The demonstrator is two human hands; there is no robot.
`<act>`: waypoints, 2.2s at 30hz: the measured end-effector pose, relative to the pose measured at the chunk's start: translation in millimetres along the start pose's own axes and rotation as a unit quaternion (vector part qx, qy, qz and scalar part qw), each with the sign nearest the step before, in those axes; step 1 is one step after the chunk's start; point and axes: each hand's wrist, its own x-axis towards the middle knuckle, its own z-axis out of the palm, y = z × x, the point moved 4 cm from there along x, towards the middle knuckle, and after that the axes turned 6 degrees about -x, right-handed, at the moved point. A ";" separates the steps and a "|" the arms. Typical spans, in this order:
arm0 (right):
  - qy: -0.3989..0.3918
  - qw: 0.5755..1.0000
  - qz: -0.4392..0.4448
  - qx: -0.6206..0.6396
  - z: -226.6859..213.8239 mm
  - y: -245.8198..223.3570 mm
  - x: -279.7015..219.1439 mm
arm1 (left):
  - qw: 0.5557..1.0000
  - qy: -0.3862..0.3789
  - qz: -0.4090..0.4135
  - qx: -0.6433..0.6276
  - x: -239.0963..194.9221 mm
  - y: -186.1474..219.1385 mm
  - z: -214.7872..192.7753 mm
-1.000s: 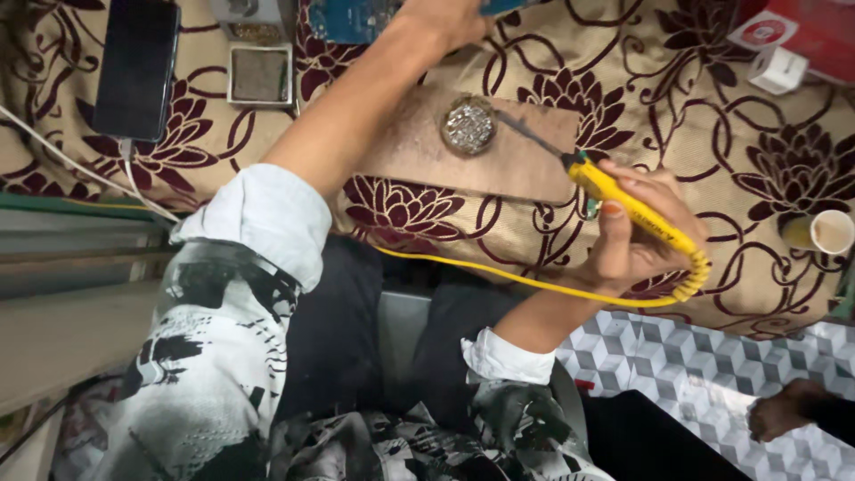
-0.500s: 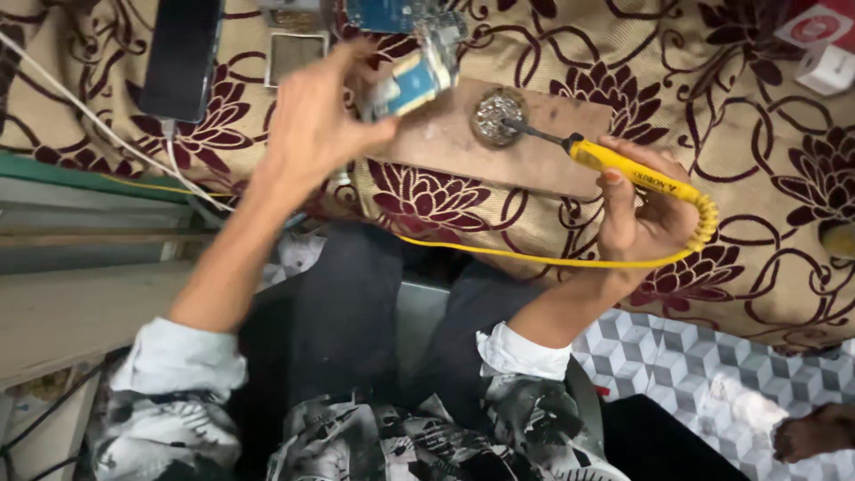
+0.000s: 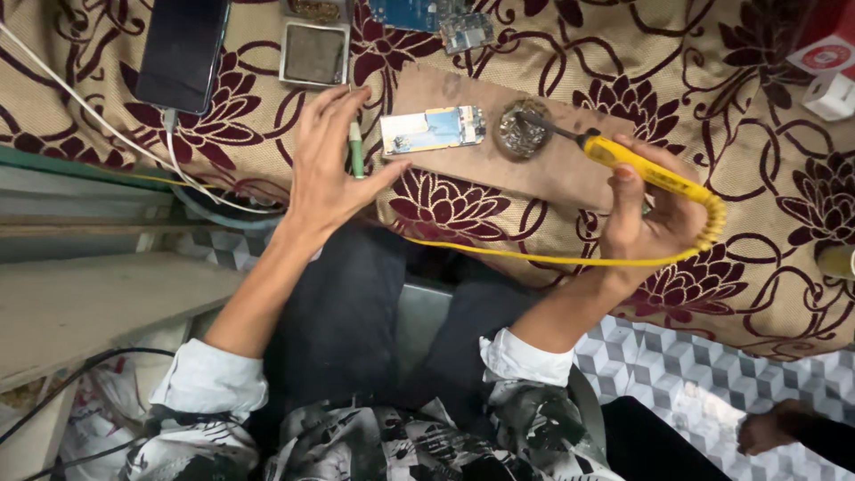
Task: The person uses a soldering iron and a green pen-like tool to work on a small electronic component placed on a wooden board. They repeatedly apply the soldering iron to the component while holding it steady with the other hand.
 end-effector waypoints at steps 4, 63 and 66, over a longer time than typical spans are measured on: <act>0.015 0.999 -0.010 -0.045 -3.6 -1.3 2.4 | 0.997 -0.001 0.034 0.070 -10.0 -8.1 -0.4; 0.034 0.998 -0.044 0.043 36.3 -13.4 -8.0 | 0.995 0.088 0.042 -0.017 -18.3 -2.8 -5.4; 0.058 0.996 -0.056 0.022 36.3 -15.3 -8.9 | 0.995 0.087 0.044 -0.016 -17.7 -3.4 -4.9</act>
